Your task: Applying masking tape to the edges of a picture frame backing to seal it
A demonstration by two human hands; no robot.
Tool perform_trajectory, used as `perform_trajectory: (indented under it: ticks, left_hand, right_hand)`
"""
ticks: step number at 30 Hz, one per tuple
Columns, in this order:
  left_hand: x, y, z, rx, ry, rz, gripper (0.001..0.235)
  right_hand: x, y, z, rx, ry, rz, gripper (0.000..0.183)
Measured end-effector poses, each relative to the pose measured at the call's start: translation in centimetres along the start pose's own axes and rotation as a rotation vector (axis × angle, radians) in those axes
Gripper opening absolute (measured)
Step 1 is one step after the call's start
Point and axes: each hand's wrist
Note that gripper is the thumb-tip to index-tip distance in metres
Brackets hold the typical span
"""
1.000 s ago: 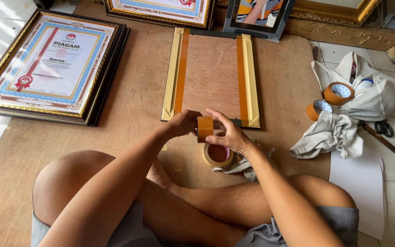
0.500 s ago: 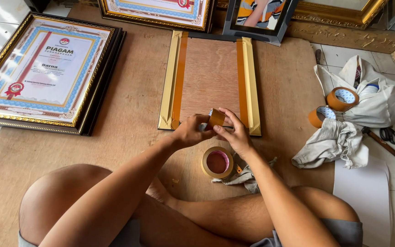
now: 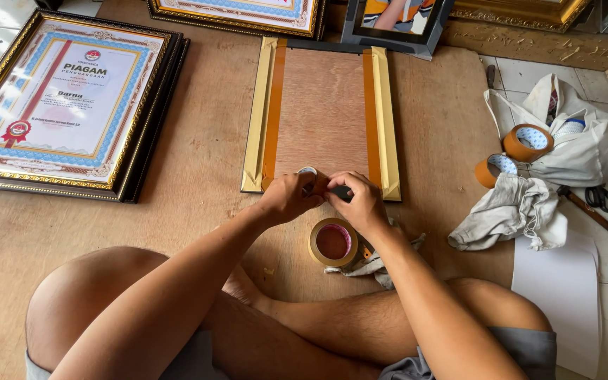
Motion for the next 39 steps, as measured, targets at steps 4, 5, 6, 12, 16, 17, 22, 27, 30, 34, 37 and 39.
perform_trajectory:
  ticks: [4,5,6,12,16,17,22,27,30,34,37,39]
  left_hand:
    - [2.7,-2.1,1.2,0.011,-0.003,0.063,0.031]
    - [2.7,-2.1,1.1,0.013,-0.015,0.081,0.031]
    - [2.6,-2.1,1.0,0.014,-0.027,0.1,0.032]
    - [2.8,-2.1,0.9,0.027,-0.014,0.13,0.034]
    - [2.6,-1.9,0.8,0.039,-0.017,0.127,0.034]
    - [2.5,-1.8,0.8,0.038,-0.013,0.12,0.033]
    - [2.3,-1.5,1.0,0.037,-0.012,0.118,0.033]
    - [2.3,-1.4,0.6,0.041,-0.008,0.113,0.032]
    - [3.2,-2.0,0.9,0.038,-0.031,0.114,0.031]
    - [2.5,-1.6,0.4,0.042,-0.024,0.131,0.029]
    - [1.3,-0.9,0.0,0.03,-0.02,0.137,0.029]
    - [1.5,-0.9,0.2,0.012,-0.031,0.133,0.029]
  right_hand:
    - [-0.3,-0.6,-0.6,0.043,0.005,0.02,0.028]
    - [-0.4,-0.5,-0.8,0.064,0.025,0.025,0.026]
    - [-0.4,-0.4,-0.9,0.086,0.045,0.031,0.025]
    - [-1.4,-0.3,-1.0,0.099,0.056,0.084,0.027]
    - [-0.5,0.2,-0.9,0.101,0.01,0.085,0.028]
    - [-0.7,0.1,-0.9,0.099,0.001,0.09,0.029]
    - [-1.1,-0.1,-0.7,0.093,-0.002,0.094,0.031]
    - [-0.7,-0.3,-0.9,0.095,-0.029,0.091,0.032]
    - [-1.0,-0.4,-1.0,0.111,-0.026,0.088,0.033]
    - [-1.2,-0.4,-1.4,0.121,-0.086,0.121,0.037]
    - [-1.1,-0.8,-1.4,0.13,-0.101,0.099,0.035]
    - [-0.6,-0.9,-1.1,0.087,-0.116,0.086,0.032]
Point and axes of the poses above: each hand's wrist, its own z-axis towards the middle knuckle, its own y-axis out of the back of the hand, x = y × z, and after that the axes turned 9 degrees about y, right-handed
